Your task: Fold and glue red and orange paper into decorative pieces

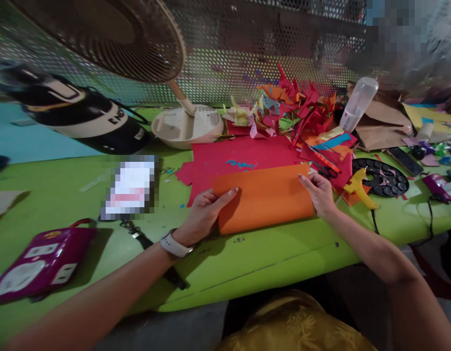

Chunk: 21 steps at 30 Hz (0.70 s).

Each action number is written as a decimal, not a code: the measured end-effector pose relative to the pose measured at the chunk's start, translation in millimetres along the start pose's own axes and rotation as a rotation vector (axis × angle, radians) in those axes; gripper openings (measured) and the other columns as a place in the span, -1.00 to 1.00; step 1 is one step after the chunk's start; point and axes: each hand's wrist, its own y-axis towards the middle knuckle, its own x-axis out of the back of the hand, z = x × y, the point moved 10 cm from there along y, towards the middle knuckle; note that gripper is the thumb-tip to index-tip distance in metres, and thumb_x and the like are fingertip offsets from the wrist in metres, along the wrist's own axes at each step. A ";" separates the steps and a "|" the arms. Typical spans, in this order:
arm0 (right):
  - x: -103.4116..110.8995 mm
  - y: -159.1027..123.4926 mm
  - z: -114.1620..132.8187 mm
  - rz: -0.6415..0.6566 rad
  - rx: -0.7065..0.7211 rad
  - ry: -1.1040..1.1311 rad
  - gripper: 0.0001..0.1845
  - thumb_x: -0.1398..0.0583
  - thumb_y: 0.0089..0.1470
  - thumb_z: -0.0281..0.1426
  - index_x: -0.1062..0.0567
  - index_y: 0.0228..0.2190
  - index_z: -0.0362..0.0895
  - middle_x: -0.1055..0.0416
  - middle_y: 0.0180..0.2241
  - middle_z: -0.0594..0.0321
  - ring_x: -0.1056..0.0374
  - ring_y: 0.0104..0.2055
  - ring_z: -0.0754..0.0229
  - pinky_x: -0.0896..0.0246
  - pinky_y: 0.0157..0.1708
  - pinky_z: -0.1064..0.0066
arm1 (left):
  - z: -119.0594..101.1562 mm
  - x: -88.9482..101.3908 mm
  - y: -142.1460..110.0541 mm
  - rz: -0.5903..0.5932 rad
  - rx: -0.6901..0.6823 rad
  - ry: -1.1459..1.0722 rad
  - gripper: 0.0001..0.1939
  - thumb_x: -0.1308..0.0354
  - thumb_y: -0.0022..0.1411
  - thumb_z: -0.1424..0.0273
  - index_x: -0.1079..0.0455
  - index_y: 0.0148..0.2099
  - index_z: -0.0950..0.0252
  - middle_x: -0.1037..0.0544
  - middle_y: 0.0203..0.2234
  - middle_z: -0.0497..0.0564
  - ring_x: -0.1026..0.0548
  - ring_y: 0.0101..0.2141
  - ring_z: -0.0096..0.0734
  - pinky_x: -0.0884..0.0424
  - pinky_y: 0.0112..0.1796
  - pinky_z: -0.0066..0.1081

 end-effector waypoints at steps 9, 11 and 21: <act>5.8 0.9 -0.3 -0.018 0.013 -0.032 -0.44 -0.36 -0.18 0.11 -0.29 -0.62 -0.04 -0.21 -0.64 0.37 -0.19 -0.54 0.26 -0.14 -0.55 0.39 | -0.5 -3.1 0.6 0.010 -0.031 -0.030 -0.55 -0.48 -0.18 0.02 -0.59 -0.33 0.24 -0.66 -0.43 0.04 -0.59 -0.33 -0.27 -0.50 -0.38 -0.41; 5.8 1.1 0.7 -0.013 0.018 -0.029 -0.45 -0.36 -0.16 0.10 -0.29 -0.62 -0.04 -0.20 -0.65 0.38 -0.17 -0.56 0.27 -0.13 -0.56 0.39 | 0.8 -6.3 0.4 0.037 -0.015 -0.050 -0.54 -0.47 -0.16 0.02 -0.59 -0.29 0.24 -0.66 -0.40 0.04 -0.60 -0.31 -0.26 -0.51 -0.34 -0.40; 6.1 0.8 -1.0 -0.005 -0.018 0.015 -0.47 -0.39 -0.21 0.07 -0.31 -0.61 -0.04 -0.18 -0.65 0.41 -0.10 -0.59 0.31 -0.07 -0.57 0.40 | 4.0 -9.1 2.2 0.073 -0.014 -0.077 -0.56 -0.45 -0.11 0.04 -0.60 -0.25 0.22 -0.67 -0.35 0.04 -0.60 -0.28 -0.30 -0.51 -0.30 -0.41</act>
